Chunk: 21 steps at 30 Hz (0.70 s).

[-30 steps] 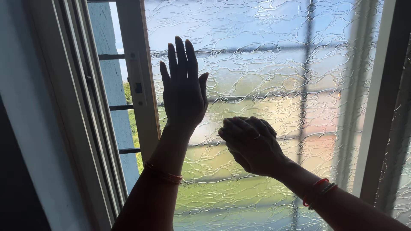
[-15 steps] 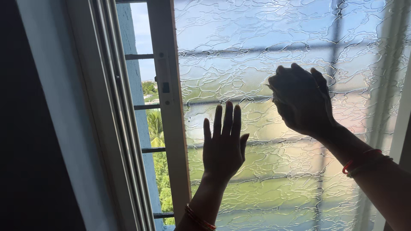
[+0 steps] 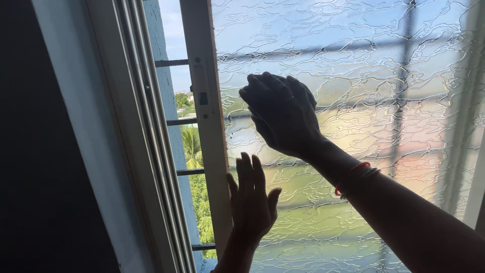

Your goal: The person cleans a textured glass window pane using a cloth. They wipe the surface in vertical and horizontal motions, covering the entire area of the glass. The person also wipes the metal window frame and the security bars visible outside the window.

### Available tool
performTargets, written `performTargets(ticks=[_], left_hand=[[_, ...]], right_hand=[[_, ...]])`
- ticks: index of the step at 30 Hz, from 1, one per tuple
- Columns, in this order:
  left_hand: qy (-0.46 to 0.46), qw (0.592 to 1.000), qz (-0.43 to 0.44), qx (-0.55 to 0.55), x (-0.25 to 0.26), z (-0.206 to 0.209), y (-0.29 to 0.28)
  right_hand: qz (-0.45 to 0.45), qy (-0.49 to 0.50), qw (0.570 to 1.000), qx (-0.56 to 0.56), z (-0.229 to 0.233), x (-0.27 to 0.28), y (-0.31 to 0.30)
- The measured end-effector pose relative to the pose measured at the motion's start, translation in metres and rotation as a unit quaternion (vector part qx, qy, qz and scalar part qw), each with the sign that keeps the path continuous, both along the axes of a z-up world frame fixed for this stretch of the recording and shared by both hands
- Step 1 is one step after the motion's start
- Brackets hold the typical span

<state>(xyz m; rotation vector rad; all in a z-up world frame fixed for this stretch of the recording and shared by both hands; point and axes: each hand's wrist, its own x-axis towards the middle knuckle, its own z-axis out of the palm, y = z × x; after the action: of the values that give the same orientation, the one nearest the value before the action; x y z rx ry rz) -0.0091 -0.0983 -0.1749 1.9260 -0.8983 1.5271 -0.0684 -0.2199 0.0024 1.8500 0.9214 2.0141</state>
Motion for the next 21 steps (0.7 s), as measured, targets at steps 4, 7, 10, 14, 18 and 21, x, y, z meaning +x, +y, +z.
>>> performTargets(ticks=[4,7,10,14,18,21], left_hand=[[-0.029,0.998,0.055,-0.003,-0.006,0.060,0.013],[-0.091,0.995,0.026,-0.033,-0.012,0.110,0.014],[-0.128,0.992,0.009,-0.014,-0.013,0.139,0.007],[-0.124,0.989,0.078,0.015,-0.011,0.128,-0.006],[-0.106,0.991,0.084,0.013,-0.013,0.090,-0.013],[-0.086,0.993,0.079,0.018,-0.011,0.063,-0.012]], right_hand=[[0.012,0.095,0.995,0.007,-0.054,-0.002,-0.009],[-0.054,0.108,0.989,-0.080,-0.096,-0.009,-0.037],[-0.069,0.121,0.981,-0.133,-0.127,-0.019,-0.078],[-0.086,0.101,0.984,-0.119,-0.133,-0.031,-0.129],[-0.095,0.059,0.994,-0.004,-0.108,-0.032,-0.137],[-0.068,0.016,0.994,0.079,-0.073,-0.027,-0.119]])
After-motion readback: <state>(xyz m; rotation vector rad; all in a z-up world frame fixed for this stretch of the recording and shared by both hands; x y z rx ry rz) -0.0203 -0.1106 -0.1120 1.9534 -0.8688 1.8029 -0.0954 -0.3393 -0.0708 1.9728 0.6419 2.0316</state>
